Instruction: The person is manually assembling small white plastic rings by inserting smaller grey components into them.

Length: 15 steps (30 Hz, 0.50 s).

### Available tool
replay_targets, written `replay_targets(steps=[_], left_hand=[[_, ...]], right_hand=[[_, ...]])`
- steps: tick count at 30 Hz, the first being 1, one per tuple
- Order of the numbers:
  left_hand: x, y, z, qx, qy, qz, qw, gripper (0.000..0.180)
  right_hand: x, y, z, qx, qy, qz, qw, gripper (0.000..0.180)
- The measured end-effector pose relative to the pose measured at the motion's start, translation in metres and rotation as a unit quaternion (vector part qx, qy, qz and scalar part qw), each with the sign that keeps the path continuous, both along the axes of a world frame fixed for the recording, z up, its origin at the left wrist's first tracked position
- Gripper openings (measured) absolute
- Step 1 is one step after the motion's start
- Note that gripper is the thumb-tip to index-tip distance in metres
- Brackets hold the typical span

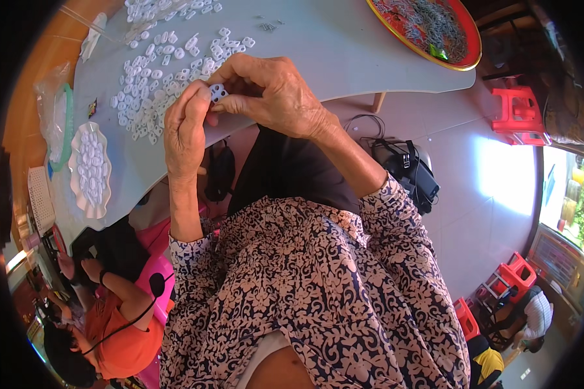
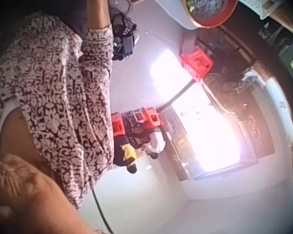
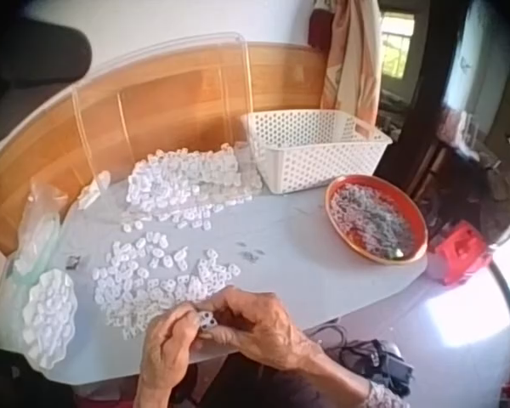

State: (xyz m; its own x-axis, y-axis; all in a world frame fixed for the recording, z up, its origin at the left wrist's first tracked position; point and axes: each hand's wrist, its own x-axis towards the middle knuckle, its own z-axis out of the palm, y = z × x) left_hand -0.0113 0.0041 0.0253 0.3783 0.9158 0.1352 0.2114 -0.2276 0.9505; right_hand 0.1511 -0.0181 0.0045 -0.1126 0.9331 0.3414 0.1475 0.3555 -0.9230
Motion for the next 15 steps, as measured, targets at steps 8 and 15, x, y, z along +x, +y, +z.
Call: replay_targets(steps=[8, 15], left_hand=[[-0.0002, -0.0005, 0.0002, -0.008, 0.013, -0.004, 1.000, 0.029], [0.0019, -0.0024, -0.0038, -0.001, 0.018, 0.015, 1.000, 0.026]], right_hand=[[0.0010, -0.0012, 0.0050, 0.004, -0.041, -0.001, 0.999, 0.027], [-0.0001, 0.0004, 0.0053, 0.041, -0.033, 0.000, 0.999, 0.023]])
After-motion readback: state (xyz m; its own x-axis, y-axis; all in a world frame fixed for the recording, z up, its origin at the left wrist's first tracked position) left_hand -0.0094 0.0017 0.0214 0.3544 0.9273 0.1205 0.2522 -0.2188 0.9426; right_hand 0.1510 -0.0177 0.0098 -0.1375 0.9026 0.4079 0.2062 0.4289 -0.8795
